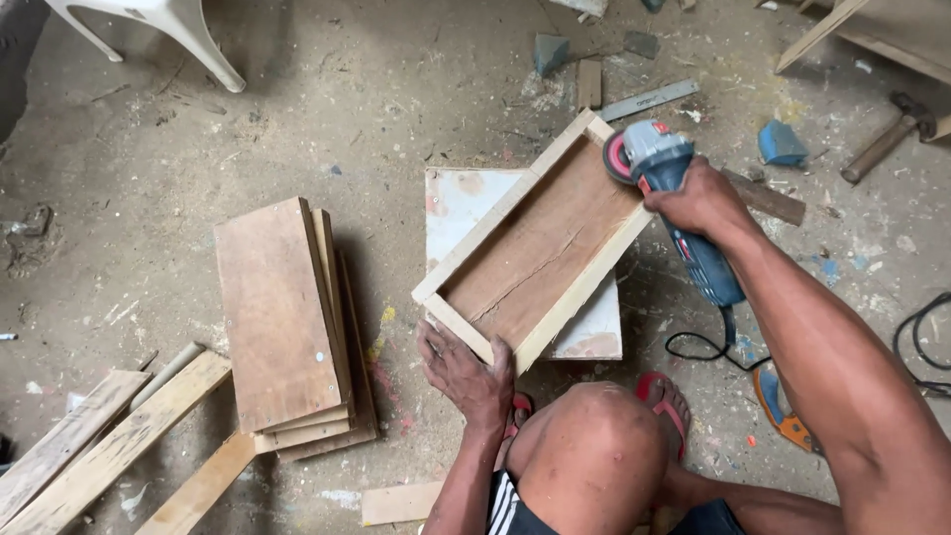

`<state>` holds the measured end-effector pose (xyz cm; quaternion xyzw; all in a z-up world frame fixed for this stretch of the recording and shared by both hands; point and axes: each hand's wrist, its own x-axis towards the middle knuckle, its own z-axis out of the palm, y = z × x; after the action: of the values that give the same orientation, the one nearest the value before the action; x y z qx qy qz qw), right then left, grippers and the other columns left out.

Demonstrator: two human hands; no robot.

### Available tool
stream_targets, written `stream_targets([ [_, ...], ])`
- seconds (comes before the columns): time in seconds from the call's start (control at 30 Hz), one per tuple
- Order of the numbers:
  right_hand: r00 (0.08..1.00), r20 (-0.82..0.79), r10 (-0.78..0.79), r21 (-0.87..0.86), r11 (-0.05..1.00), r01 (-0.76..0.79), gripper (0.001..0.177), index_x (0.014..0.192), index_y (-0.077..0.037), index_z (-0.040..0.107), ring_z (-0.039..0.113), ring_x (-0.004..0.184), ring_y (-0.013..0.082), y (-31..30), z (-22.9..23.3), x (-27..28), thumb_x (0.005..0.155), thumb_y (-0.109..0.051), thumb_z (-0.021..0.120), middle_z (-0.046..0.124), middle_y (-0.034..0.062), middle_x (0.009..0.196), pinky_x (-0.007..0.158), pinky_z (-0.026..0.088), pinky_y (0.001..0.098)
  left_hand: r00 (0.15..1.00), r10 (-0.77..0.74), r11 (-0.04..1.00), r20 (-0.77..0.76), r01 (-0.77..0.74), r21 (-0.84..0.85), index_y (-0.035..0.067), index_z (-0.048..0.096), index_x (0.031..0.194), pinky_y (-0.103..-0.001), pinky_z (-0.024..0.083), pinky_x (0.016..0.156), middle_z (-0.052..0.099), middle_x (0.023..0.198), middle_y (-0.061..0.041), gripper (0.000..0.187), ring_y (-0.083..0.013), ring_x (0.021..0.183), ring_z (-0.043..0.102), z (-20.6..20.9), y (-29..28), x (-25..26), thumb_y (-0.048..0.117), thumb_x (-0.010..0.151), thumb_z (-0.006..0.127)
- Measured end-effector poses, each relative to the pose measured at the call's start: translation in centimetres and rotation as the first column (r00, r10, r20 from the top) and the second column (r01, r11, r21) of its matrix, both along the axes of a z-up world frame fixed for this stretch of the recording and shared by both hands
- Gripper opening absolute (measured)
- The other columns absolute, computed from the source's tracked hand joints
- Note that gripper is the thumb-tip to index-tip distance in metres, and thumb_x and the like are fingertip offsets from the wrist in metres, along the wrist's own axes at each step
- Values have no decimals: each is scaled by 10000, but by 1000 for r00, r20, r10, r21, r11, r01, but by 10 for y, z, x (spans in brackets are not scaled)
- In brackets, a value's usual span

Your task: Sanding wooden furniture components using a handheld angle grinder with a sanding attachment.

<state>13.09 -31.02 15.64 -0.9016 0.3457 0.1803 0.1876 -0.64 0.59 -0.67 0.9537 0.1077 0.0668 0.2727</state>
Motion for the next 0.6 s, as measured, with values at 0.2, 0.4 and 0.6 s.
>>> stream_targets([
  [0.2, 995, 80, 58, 6, 998, -58, 715, 1303, 85, 534, 620, 1209, 447, 12, -8, 36, 785, -350, 768, 661, 300, 1221, 955, 516, 546, 1000, -12, 999, 5, 12, -35, 14, 302, 1560, -627, 260, 1132, 269, 1653, -234, 945, -429, 1523, 233, 2, 0, -1, 442, 804, 676],
  [0.4, 995, 70, 77, 11, 997, -78, 692, 1271, 84, 562, 633, 1189, 445, 5, -12, 34, 773, -346, 779, 671, 299, 1196, 943, 524, 544, 1000, 6, 999, 5, -5, -51, 14, 313, 1559, -626, 248, 1142, 264, 1661, -227, 937, -426, 1529, 226, -2, -1, 2, 433, 806, 681],
  [0.6, 999, 45, 6, -5, 1000, -6, 702, 1276, 104, 568, 639, 1164, 474, -16, 5, -24, 773, -332, 790, 666, 325, 1187, 917, 536, 552, 1000, 18, 998, 20, -17, -69, 24, 303, 1570, -641, 251, 1131, 265, 1658, -229, 944, -430, 1524, 231, 3, -3, 1, 412, 806, 698],
])
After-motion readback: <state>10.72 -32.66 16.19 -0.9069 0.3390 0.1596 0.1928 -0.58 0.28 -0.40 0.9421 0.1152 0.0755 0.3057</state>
